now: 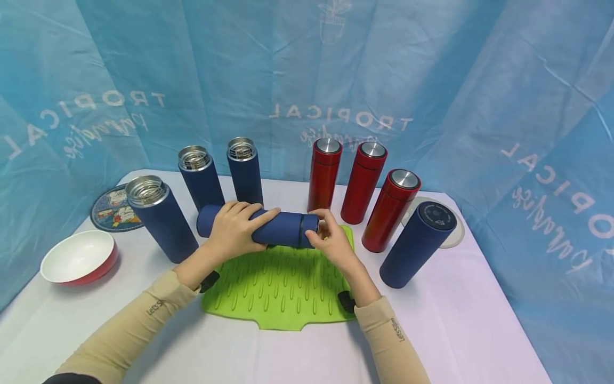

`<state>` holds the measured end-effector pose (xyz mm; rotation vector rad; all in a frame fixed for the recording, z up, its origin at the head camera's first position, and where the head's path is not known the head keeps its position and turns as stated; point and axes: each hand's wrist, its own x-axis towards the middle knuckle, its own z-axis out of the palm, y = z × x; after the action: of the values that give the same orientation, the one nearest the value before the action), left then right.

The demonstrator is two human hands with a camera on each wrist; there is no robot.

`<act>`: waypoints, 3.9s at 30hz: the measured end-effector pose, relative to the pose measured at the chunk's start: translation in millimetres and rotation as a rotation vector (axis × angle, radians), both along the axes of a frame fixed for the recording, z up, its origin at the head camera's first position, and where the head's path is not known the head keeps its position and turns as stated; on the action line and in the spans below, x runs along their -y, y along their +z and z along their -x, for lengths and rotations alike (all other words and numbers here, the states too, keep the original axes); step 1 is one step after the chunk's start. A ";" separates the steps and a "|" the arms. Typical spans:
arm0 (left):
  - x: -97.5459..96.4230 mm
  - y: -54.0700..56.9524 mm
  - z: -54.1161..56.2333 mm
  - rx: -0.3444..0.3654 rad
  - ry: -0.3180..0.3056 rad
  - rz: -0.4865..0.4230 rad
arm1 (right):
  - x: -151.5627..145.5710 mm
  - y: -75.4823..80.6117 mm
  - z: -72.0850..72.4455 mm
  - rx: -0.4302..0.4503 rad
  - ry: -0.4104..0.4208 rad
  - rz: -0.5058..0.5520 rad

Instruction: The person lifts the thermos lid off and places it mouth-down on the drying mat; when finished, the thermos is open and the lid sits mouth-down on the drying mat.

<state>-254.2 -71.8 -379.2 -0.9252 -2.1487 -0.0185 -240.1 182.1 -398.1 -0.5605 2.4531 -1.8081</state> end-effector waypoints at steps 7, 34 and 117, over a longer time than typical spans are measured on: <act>2.0 2.9 -1.8 0.094 -0.012 -0.001 | -10.1 -3.3 0.8 -0.246 0.047 -0.204; 7.0 2.1 -3.7 0.344 0.040 0.018 | -10.6 9.6 2.3 -0.306 0.000 -0.405; 7.2 -3.0 -2.8 0.372 0.046 -0.020 | -23.3 13.6 5.8 0.275 0.219 0.159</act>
<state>-251.5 -79.0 -382.2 -0.9161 -2.5052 -0.2040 -245.9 205.5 -384.5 -0.5252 2.0024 -1.8598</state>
